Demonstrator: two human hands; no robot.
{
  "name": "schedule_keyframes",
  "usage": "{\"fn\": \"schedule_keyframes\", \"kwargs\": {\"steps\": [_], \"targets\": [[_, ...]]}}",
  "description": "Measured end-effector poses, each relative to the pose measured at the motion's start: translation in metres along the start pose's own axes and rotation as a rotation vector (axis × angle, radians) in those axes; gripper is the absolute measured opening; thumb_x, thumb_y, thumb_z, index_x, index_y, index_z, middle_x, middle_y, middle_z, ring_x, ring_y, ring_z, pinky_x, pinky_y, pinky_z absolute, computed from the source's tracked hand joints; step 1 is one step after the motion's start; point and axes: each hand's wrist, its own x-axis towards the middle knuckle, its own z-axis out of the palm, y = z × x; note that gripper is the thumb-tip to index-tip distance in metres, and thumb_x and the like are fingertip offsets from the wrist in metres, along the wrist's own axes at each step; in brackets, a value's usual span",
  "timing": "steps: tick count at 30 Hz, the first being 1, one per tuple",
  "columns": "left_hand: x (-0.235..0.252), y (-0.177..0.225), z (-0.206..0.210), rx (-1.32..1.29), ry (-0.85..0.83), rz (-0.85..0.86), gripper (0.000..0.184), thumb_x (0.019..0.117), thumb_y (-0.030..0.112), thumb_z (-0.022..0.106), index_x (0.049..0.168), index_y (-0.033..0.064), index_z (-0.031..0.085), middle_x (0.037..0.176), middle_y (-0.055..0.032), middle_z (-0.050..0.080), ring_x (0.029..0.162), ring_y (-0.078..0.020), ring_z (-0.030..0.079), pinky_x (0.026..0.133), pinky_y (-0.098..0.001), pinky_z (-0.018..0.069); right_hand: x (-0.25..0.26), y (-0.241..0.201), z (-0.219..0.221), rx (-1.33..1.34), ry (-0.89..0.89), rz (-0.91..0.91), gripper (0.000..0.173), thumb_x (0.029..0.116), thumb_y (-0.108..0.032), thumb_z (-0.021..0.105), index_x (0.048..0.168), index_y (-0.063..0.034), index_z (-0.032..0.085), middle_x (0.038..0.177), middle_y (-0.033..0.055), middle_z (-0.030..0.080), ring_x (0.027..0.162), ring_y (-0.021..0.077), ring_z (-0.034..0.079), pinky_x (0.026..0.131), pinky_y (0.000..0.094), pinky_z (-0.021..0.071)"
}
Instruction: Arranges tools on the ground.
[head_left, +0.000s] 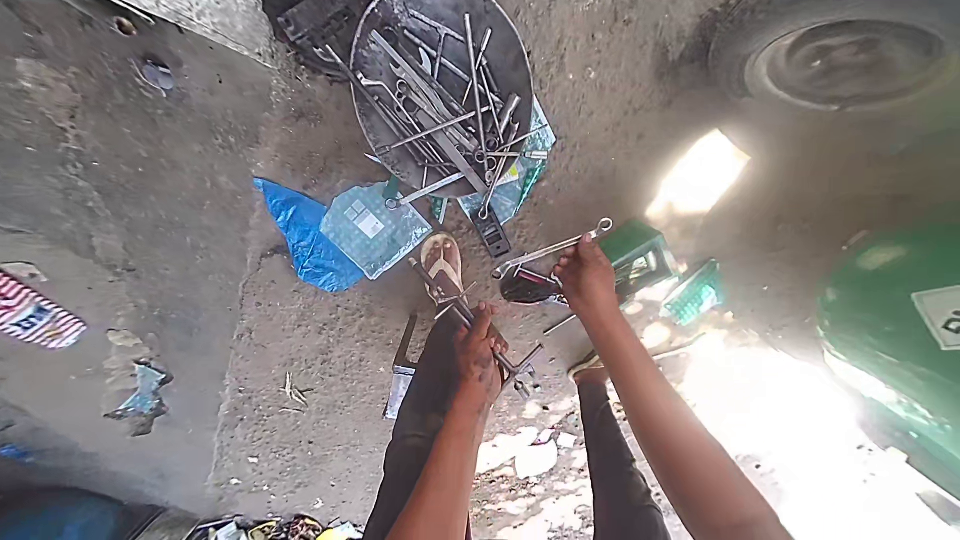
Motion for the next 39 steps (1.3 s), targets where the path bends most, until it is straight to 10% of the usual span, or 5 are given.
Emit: {"fn": "schedule_keyframes", "kwargs": {"steps": [10,14,19,31,39], "targets": [[-0.009,-0.048,0.004,0.004,0.024,-0.073,0.025,0.1096,0.024,0.047,0.1,0.0039,0.059,0.051,0.0047,0.034,0.037,-0.007,0.036,0.038,-0.0214,0.039,-0.007,-0.006,-0.054,0.223,0.016,0.055,0.037,0.1102,-0.044,0.043,0.129,-0.0133,0.055,0.117,0.0076,0.068,0.103,0.0227,0.068,0.089,0.0444,0.0574],[-0.011,-0.06,0.003,0.053,-0.006,-0.073,0.025,0.1094,0.023,0.048,0.1,0.0028,0.061,0.051,0.0044,0.035,0.037,-0.007,0.036,0.038,-0.0218,0.0391,0.005,-0.001,-0.075,0.079,0.005,0.056,0.022,0.1126,-0.034,0.037,0.117,-0.017,0.05,0.083,0.001,0.06,0.072,0.0179,0.064,0.072,0.0428,0.0591],[-0.01,-0.053,0.003,0.097,0.023,-0.07,0.026,0.1087,0.024,0.05,0.101,0.0023,0.062,0.051,0.0043,0.035,0.037,-0.0066,0.035,0.037,-0.0217,0.0371,0.039,0.024,-0.075,-0.515,-0.02,0.217,0.023,0.1099,-0.014,0.047,0.131,-0.0051,0.054,0.079,0.0093,0.061,0.057,0.0173,0.061,0.053,0.0332,0.0562],[-0.003,-0.024,-0.003,-0.016,0.068,-0.104,0.026,0.1091,0.025,0.049,0.101,0.0042,0.061,0.05,0.0054,0.032,0.036,-0.0065,0.033,0.035,-0.0217,0.0346,0.115,0.006,0.11,-0.715,-0.375,-0.104,0.058,0.098,0.004,0.056,0.153,-0.0104,0.044,0.123,0.0149,0.068,0.091,0.0218,0.07,0.076,0.0374,0.0587],[-0.004,-0.032,0.0,-0.034,0.049,-0.144,0.025,0.1093,0.026,0.049,0.101,0.0052,0.061,0.051,0.005,0.033,0.037,-0.0066,0.034,0.035,-0.0217,0.0349,0.092,-0.026,0.159,-0.505,-0.51,-0.112,0.047,0.0983,0.01,0.052,0.143,-0.0041,0.053,0.113,0.0134,0.07,0.082,0.0201,0.07,0.07,0.0345,0.0607]]}}
